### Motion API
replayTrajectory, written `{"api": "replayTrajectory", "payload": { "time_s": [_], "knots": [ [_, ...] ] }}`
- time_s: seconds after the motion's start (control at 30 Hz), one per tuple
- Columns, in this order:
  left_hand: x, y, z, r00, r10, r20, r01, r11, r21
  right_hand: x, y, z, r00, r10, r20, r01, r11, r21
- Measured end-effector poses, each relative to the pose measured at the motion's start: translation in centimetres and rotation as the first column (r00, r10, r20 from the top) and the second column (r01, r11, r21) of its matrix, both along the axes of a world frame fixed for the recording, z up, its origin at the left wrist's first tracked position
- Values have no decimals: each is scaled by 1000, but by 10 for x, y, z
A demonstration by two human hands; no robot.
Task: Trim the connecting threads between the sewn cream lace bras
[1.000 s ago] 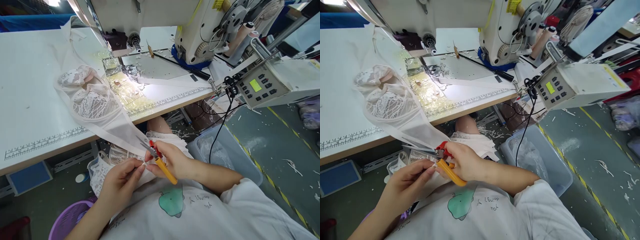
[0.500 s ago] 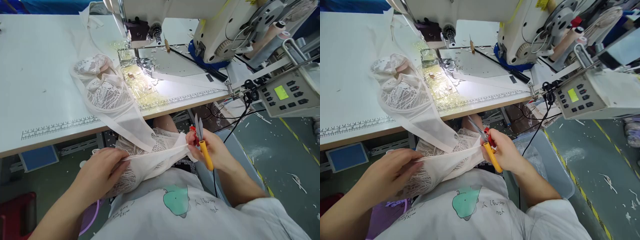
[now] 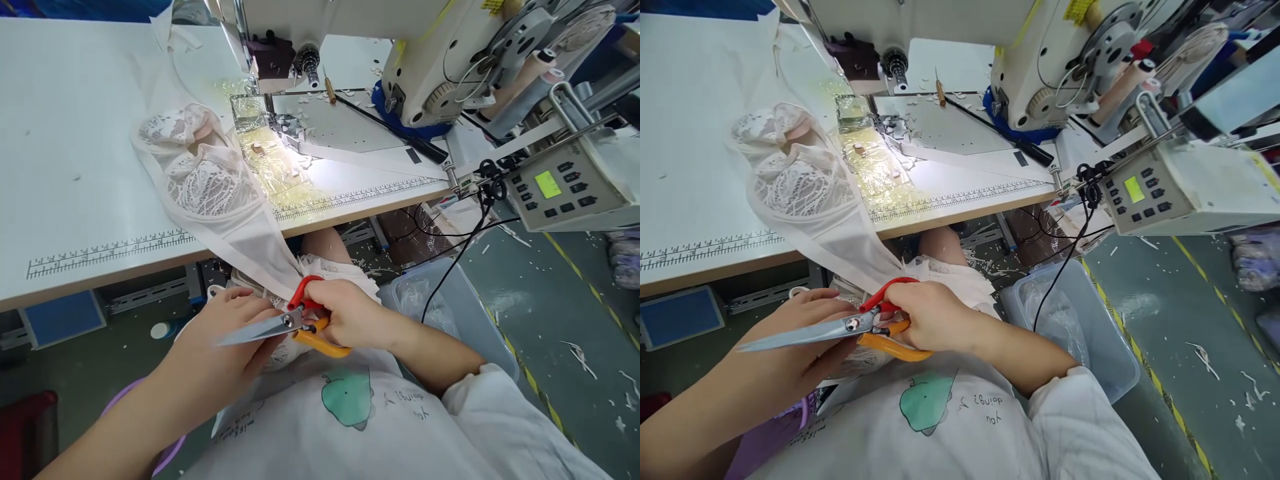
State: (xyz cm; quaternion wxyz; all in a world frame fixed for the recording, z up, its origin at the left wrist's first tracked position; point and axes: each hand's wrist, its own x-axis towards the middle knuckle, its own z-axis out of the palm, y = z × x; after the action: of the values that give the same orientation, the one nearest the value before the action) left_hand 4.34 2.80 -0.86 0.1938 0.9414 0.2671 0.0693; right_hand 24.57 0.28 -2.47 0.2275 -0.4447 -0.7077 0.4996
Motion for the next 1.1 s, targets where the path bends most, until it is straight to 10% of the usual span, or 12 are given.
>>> {"api": "replayTrajectory", "payload": {
  "time_s": [0.17, 0.37, 0.67, 0.9, 1.1],
  "knots": [
    [-36, 5, 0, 998, 57, 7, -58, 993, 102, 4, 1, -8, 998, -37, -49, 32, 995, -94],
    [-86, 3, -5, 930, 356, 87, -345, 931, -120, 10, -3, -12, 996, -70, -59, 60, 985, -160],
    [-43, -1, 2, 800, 573, 178, -417, 743, -523, 16, -26, -15, 999, -50, -9, 46, 966, -254],
    [3, -9, -13, 710, 532, 462, -365, 838, -405, 29, -26, -14, 998, -62, 23, 66, 963, -260],
    [33, -14, -26, 784, 358, 507, -286, 934, -216, 29, -9, -4, 928, -275, -251, 269, 961, -57]
  ]
}}
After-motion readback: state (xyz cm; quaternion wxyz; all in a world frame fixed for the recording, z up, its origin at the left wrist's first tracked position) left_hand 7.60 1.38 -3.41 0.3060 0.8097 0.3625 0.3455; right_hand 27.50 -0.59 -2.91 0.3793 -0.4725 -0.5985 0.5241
